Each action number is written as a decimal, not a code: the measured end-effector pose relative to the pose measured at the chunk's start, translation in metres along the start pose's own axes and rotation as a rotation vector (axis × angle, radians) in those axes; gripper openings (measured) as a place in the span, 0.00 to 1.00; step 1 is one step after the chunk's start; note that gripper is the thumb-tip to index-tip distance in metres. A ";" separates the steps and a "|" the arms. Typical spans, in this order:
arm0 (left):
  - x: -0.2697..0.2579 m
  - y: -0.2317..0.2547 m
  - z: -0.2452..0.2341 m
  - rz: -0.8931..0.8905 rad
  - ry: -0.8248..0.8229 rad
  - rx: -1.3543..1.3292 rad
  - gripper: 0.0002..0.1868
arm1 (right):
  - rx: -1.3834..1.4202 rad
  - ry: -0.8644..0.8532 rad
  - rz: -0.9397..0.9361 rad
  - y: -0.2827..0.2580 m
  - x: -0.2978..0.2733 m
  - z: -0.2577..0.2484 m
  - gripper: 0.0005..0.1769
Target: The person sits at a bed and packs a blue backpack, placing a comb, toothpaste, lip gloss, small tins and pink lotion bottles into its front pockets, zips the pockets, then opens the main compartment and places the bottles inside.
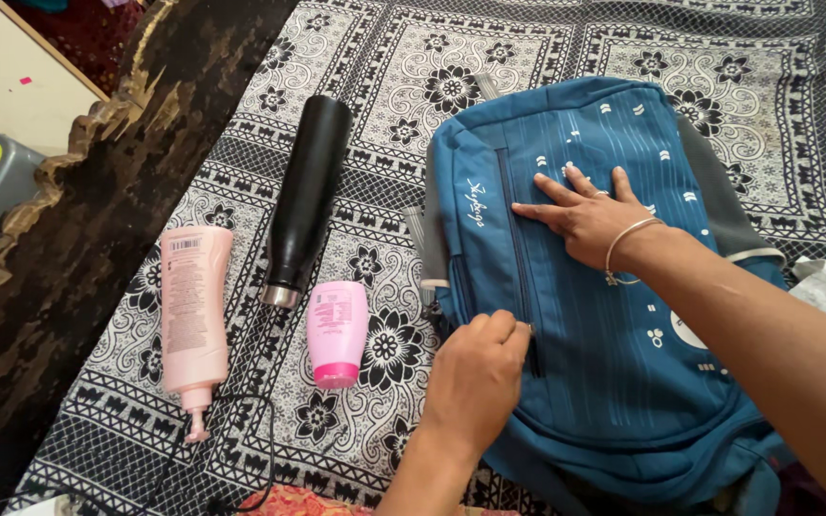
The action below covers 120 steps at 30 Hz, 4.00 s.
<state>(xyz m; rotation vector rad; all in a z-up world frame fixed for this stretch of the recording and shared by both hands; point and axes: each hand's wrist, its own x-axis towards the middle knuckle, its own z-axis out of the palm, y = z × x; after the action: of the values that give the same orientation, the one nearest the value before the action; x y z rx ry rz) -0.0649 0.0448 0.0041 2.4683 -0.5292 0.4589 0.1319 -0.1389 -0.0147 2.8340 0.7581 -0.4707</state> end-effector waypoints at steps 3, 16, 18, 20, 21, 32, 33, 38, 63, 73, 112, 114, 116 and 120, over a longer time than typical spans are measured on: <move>-0.004 0.002 -0.001 0.004 -0.015 0.003 0.08 | 0.029 0.011 -0.002 0.000 0.000 0.001 0.39; -0.027 0.013 0.003 0.026 -0.067 0.005 0.10 | 0.015 -0.004 0.016 -0.001 0.001 0.000 0.39; -0.032 0.017 0.003 0.019 -0.075 0.006 0.09 | 0.025 -0.009 0.022 -0.001 0.001 0.000 0.38; -0.036 0.020 0.005 -0.002 -0.070 -0.001 0.08 | -0.010 -0.011 0.023 -0.002 0.002 0.001 0.41; -0.038 0.020 0.005 0.005 -0.071 0.000 0.08 | -0.027 -0.011 0.024 -0.002 0.002 0.001 0.42; -0.055 0.021 0.018 0.104 -0.117 0.062 0.11 | 0.008 0.004 0.026 -0.007 -0.003 0.000 0.42; -0.056 0.019 0.020 0.084 -0.117 0.065 0.10 | 0.014 0.006 0.027 -0.009 -0.003 0.000 0.43; -0.063 0.018 0.029 -0.025 -0.053 0.046 0.12 | 0.055 -0.009 0.007 0.000 -0.012 0.009 0.37; -0.046 0.081 0.113 -0.062 -0.142 -0.007 0.15 | 0.581 0.128 0.537 0.034 -0.200 0.127 0.31; -0.063 0.071 0.104 -0.001 -0.088 -0.093 0.15 | 0.650 0.616 0.491 0.070 -0.172 0.141 0.32; 0.084 0.076 0.143 0.475 -0.277 0.268 0.04 | 0.050 0.569 0.151 0.016 -0.249 0.081 0.11; 0.102 0.063 0.132 0.604 -0.274 0.320 0.04 | 0.094 0.602 0.143 0.017 -0.245 0.068 0.11; 0.123 0.052 0.116 0.694 -0.285 0.357 0.05 | 0.127 0.617 0.127 0.016 -0.242 0.054 0.11; 0.149 0.039 0.079 0.707 -0.283 0.340 0.03 | 0.122 0.620 0.077 0.003 -0.254 0.032 0.09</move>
<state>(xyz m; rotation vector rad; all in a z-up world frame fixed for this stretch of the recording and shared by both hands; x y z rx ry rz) 0.0616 -0.0716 0.0247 2.6223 -1.5752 0.4962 -0.0836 -0.2652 0.0431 3.1291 0.7195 0.4142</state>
